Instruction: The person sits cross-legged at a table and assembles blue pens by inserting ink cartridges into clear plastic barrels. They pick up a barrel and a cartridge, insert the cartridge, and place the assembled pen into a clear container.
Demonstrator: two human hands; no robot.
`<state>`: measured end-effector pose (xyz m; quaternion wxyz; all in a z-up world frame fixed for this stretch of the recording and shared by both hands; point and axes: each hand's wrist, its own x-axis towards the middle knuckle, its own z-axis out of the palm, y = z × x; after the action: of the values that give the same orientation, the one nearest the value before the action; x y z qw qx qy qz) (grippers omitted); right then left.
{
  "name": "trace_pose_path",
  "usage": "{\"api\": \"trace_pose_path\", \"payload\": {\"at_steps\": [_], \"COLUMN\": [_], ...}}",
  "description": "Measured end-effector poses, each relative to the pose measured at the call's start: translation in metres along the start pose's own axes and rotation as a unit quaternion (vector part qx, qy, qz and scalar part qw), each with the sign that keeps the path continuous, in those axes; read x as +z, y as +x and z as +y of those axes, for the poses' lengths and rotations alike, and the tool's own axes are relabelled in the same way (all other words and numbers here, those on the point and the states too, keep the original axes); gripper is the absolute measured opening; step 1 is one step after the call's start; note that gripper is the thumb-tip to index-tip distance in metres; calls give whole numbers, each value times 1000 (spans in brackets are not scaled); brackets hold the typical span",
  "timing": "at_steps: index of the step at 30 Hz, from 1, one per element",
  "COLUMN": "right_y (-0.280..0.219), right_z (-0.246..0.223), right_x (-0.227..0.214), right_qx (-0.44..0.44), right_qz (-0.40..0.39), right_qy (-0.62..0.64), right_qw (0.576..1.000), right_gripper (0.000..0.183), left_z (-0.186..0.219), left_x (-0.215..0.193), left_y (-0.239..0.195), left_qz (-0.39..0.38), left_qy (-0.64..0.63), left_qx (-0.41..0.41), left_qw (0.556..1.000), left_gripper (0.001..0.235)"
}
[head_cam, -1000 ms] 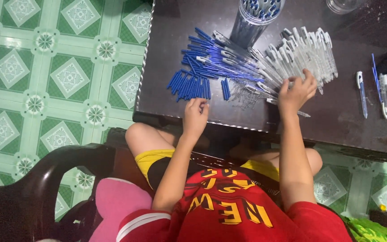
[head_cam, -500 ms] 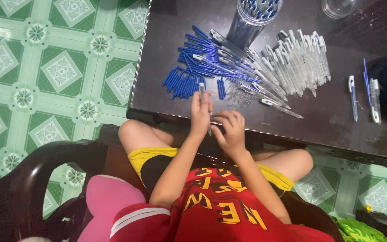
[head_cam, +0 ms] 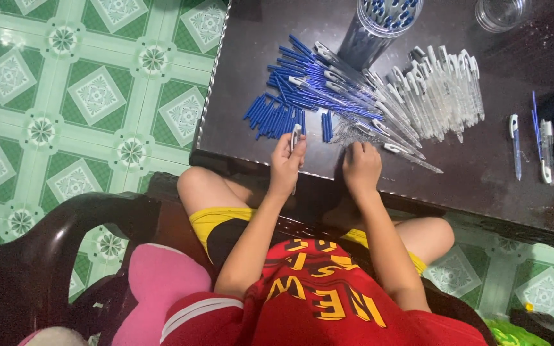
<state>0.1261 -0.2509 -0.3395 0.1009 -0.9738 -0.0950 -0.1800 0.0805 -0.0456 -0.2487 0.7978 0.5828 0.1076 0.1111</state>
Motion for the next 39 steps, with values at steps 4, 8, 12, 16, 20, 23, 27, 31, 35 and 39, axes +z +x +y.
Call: {"api": "trace_pose_path", "payload": {"at_steps": [4, 8, 12, 16, 20, 23, 27, 31, 35, 39], "right_y": [11, 20, 34, 45, 51, 58, 63, 60, 55, 49], "right_z": [5, 5, 9, -11, -29, -33, -31, -35, -39, -44], "right_x": [-13, -26, -31, -67, -87, -100, -111, -117, -115, -111], "right_qx": [-50, 4, 54, 100, 144, 84, -17, -14, 65, 48], "right_qz": [6, 30, 26, 2, -70, -88, -103, -129, -154, -125], "right_qy": [-13, 86, 244, 390, 616, 656, 580, 573, 614, 643], "right_qw": [999, 996, 968, 915, 771, 745, 808, 809, 772, 754], "right_gripper": [19, 15, 14, 10, 13, 12, 9, 7, 17, 10], "left_z": [10, -9, -27, -19, 7, 19, 29, 32, 36, 28], "left_x": [4, 1, 0, 2, 12, 12, 8, 4, 4, 3], "left_y": [-5, -4, -11, -11, -14, -14, -13, -14, -14, -14], "left_qz": [2, -8, -14, -34, -93, -119, -143, -152, -155, -142], "left_qy": [11, 89, 143, 168, 200, 211, 231, 251, 275, 263], "left_qx": [1, 1, -20, 30, 82, 104, 125, 145, 173, 183], "left_qw": [1000, 996, 989, 985, 972, 965, 954, 945, 933, 937], "left_gripper": [16, 18, 20, 17, 20, 22, 22, 22, 22, 23]}}
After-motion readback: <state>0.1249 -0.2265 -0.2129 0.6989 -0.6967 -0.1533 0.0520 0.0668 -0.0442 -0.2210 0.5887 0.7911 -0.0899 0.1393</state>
